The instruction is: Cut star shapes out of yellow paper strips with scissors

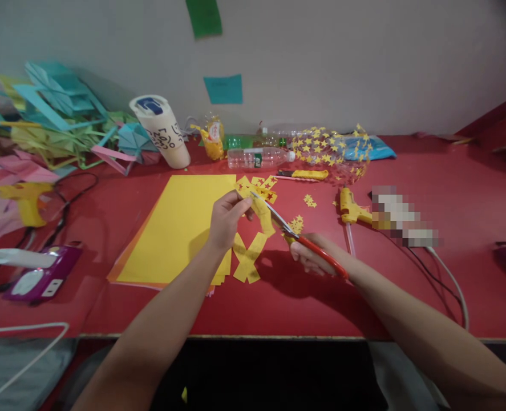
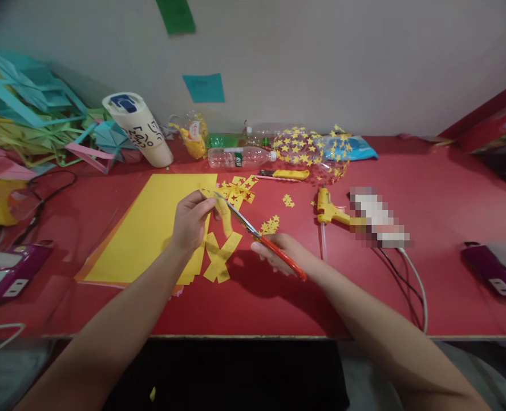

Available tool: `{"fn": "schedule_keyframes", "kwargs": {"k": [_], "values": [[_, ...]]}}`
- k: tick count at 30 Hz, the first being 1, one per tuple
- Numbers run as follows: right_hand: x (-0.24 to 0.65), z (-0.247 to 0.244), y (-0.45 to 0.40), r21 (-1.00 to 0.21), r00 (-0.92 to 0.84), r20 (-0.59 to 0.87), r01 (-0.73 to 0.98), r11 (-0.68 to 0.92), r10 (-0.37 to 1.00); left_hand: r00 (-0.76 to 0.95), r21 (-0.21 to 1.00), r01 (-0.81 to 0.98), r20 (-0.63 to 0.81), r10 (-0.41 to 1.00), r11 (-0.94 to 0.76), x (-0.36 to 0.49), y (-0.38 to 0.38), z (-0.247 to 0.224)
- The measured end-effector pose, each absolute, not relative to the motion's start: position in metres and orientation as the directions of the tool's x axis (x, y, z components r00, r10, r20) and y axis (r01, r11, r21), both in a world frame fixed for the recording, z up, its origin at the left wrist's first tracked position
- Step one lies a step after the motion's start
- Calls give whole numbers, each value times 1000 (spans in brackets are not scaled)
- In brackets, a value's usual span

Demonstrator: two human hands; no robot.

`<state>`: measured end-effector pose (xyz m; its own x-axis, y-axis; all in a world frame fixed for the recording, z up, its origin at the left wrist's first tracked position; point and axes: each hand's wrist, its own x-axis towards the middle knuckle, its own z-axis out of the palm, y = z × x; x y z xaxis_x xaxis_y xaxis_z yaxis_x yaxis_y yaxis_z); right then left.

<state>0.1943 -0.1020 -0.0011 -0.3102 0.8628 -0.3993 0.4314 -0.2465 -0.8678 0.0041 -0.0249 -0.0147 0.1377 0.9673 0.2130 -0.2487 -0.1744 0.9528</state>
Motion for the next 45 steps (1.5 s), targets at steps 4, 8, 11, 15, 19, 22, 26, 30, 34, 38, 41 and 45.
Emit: {"fn": "schedule_keyframes", "kwargs": {"k": [4, 8, 11, 15, 19, 22, 26, 30, 34, 38, 41, 45], "values": [[196, -2, -102, -874, -317, -384, 429, -229, 867, 115, 955, -255, 186, 976, -152, 6, -27, -14], [192, -2, -106, -891, -330, -378, 383, -244, 865, 134, 956, -253, 184, 974, -146, 7, -28, -16], [188, 0, -109, -895, -318, -385, 356, -267, 866, 153, 956, -257, 184, 971, -141, 7, -27, -18], [186, 1, -111, -882, -293, -396, 386, -271, 871, 157, 958, -252, 177, 972, -134, 6, -28, -18], [188, 0, -110, -875, -290, -391, 410, -255, 874, 154, 960, -240, 183, 971, -143, 7, -28, -16], [188, 0, -110, -872, -291, -399, 412, -263, 869, 149, 958, -249, 185, 971, -145, 7, -28, -16], [185, 0, -110, -879, -282, -391, 399, -263, 876, 145, 953, -271, 176, 974, -132, 8, -29, -15], [184, -2, -112, -885, -266, -372, 392, -253, 889, 146, 956, -272, 155, 977, -111, 8, -30, -15], [184, -2, -112, -880, -259, -386, 393, -268, 885, 149, 958, -266, 154, 977, -111, 8, -29, -17], [185, -3, -112, -871, -256, -396, 408, -272, 882, 150, 955, -274, 157, 976, -111, 9, -29, -16], [186, -5, -112, -872, -253, -391, 410, -268, 885, 162, 955, -277, 160, 974, -111, 8, -30, -14], [186, -4, -112, -877, -238, -368, 411, -250, 899, 157, 956, -274, 155, 975, -108, 7, -29, -14]]}}
